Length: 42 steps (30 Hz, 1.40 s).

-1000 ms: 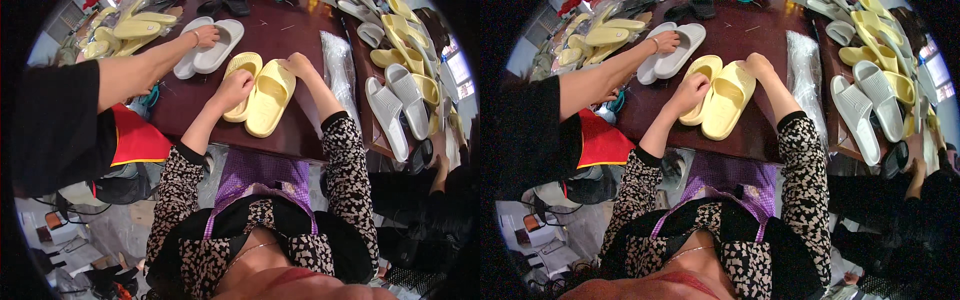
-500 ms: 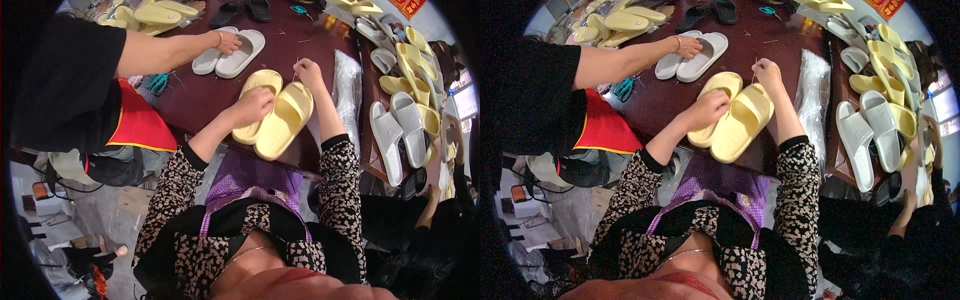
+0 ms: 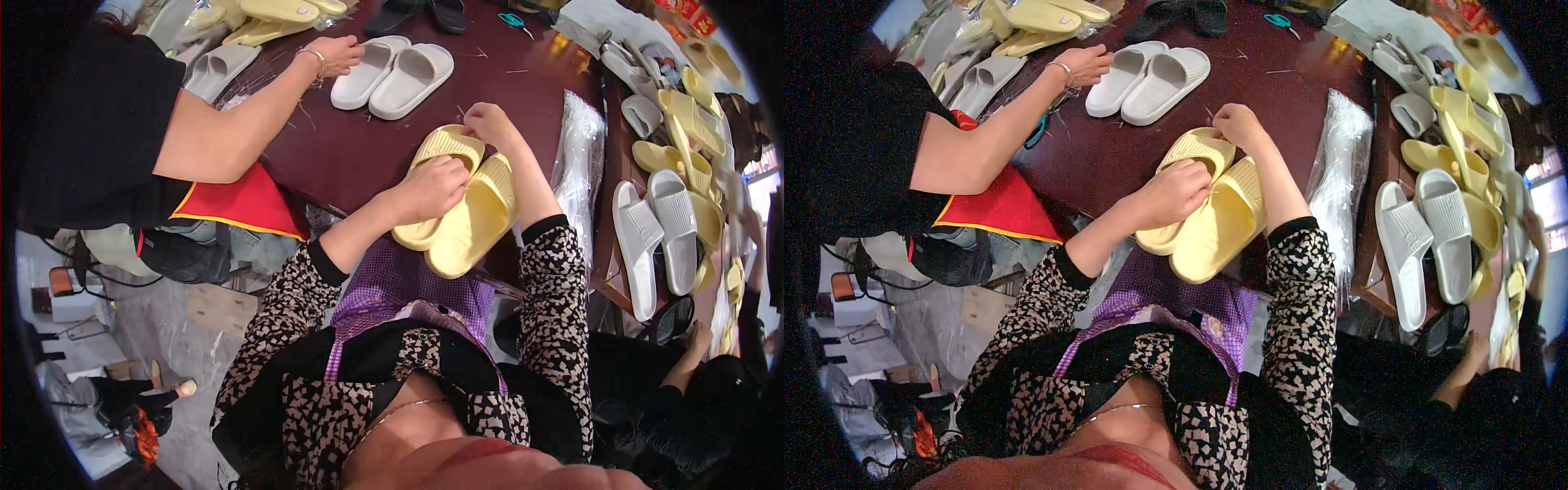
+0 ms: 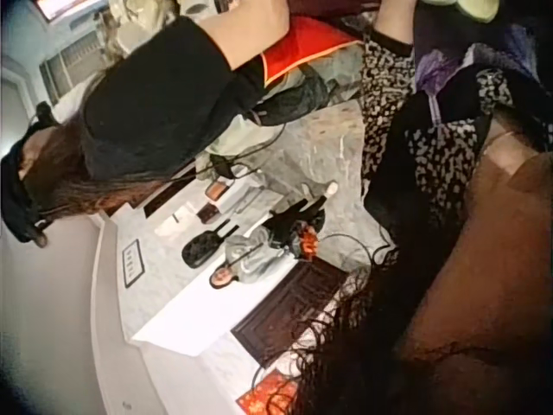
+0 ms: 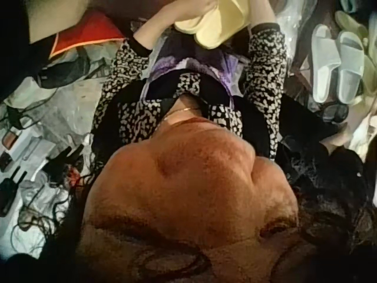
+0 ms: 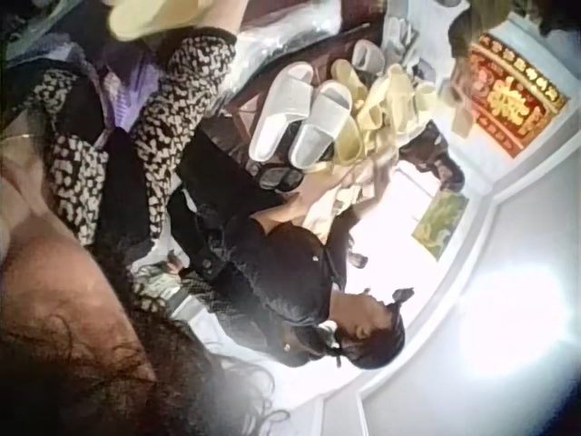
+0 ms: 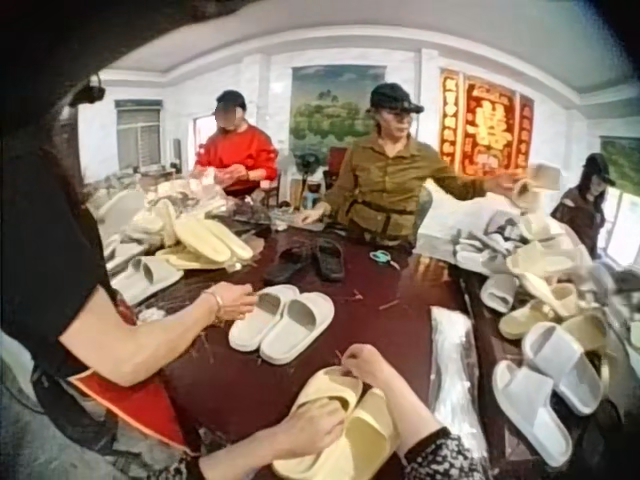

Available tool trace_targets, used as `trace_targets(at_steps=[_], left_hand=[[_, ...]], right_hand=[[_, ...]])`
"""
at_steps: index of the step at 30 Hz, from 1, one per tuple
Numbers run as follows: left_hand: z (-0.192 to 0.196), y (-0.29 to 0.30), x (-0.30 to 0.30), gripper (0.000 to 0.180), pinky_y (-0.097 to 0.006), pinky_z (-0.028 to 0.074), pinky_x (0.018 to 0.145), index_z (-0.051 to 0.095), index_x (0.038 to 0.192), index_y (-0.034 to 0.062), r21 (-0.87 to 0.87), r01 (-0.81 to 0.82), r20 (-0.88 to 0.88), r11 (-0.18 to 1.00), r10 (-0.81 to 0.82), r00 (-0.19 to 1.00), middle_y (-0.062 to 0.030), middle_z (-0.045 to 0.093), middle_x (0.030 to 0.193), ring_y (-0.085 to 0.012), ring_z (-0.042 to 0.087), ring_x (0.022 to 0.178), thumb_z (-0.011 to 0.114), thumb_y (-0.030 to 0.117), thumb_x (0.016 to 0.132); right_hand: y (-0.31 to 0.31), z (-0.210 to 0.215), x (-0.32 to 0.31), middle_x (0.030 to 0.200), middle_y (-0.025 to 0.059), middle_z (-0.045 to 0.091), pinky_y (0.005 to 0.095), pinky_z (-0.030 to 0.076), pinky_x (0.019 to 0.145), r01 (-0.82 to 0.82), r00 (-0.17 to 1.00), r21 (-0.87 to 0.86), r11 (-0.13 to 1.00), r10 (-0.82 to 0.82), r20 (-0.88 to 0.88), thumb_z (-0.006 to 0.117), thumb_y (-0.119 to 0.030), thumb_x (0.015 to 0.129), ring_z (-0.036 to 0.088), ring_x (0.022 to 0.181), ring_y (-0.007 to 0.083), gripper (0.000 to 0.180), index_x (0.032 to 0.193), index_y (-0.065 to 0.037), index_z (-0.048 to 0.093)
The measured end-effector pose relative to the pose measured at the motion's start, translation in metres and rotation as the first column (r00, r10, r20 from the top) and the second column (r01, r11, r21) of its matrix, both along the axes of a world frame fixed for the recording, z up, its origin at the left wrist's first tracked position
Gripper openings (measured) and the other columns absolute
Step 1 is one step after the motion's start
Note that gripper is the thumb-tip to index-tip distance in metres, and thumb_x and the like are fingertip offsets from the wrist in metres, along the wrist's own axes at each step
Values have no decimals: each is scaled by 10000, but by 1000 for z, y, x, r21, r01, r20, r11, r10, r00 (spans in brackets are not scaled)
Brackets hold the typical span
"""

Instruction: The person pairs and secures slippers together by threading plastic tag fasteners through the slippers by hand.

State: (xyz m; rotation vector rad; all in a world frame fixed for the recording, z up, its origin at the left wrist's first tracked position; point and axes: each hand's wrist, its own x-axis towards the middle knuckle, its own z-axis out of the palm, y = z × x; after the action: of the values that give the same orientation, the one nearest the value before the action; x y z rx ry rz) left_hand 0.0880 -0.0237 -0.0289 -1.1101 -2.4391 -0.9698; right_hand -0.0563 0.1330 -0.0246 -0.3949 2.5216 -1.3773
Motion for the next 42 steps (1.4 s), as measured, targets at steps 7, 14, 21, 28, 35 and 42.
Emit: trace_targets(at_steps=[7, 14, 21, 28, 35, 42], left_hand=[[4, -2, 1, 103, -402, 412, 762, 492, 816, 6, 5, 6, -5, 1000, -6, 1000, -135, 491, 814, -309, 498, 815, 548, 92, 817], [10, 0, -1, 134, -353, 452, 689, 530, 942, -5, 159, -99, -22, 982, 104, 994, -131, 547, 917, -271, 555, 796, 544, 54, 822], [29, -6, -54, 240, -270, 481, 624, 549, 1057, -38, 497, -262, 279, 827, 134, 951, -114, 616, 953, -165, 598, 756, 545, 38, 830], [26, 5, -83, 181, -224, 455, 537, 598, 941, -33, 536, -247, 607, 808, -165, 777, -54, 624, 758, -87, 564, 620, 603, 104, 824], [17, 16, -67, 49, -137, 298, 395, 611, 876, 72, 632, -440, 701, 638, -229, 675, 43, 539, 603, 2, 424, 453, 588, 112, 860], [16, 16, -61, 45, -144, 286, 386, 612, 878, 71, 696, -463, 685, 549, -312, 659, 48, 506, 571, -6, 407, 438, 589, 107, 866]], right_hand=[[-14, -6, -2, 700, 58, 626, 256, 463, 548, -104, 994, -95, 990, 107, 22, 571, -92, 796, 570, 609, 127, 118, 838, 10, 615], [6, 15, 0, 728, 63, 633, 238, 473, 578, 155, 987, -339, 928, -160, 14, 551, -72, 837, 583, 654, 107, 100, 865, 12, 597], [4, 43, 38, 764, 48, 632, 220, 480, 623, -51, 974, -530, 846, -75, -214, 522, -27, 878, 593, 695, 99, 71, 903, 3, 581], [6, 29, 59, 814, 43, 633, 231, 490, 684, 32, 957, -650, 759, -212, -199, 531, -27, 880, 596, 742, 97, 89, 926, 0, 602], [7, 9, 84, 770, 12, 621, 204, 467, 611, 232, 923, -617, 752, -370, -104, 585, -55, 847, 568, 673, 67, 90, 906, 3, 620], [-2, 3, 97, 727, -14, 604, 191, 431, 578, 282, 874, -568, 773, -451, -180, 593, -64, 829, 519, 637, 34, 101, 895, 1, 635]])
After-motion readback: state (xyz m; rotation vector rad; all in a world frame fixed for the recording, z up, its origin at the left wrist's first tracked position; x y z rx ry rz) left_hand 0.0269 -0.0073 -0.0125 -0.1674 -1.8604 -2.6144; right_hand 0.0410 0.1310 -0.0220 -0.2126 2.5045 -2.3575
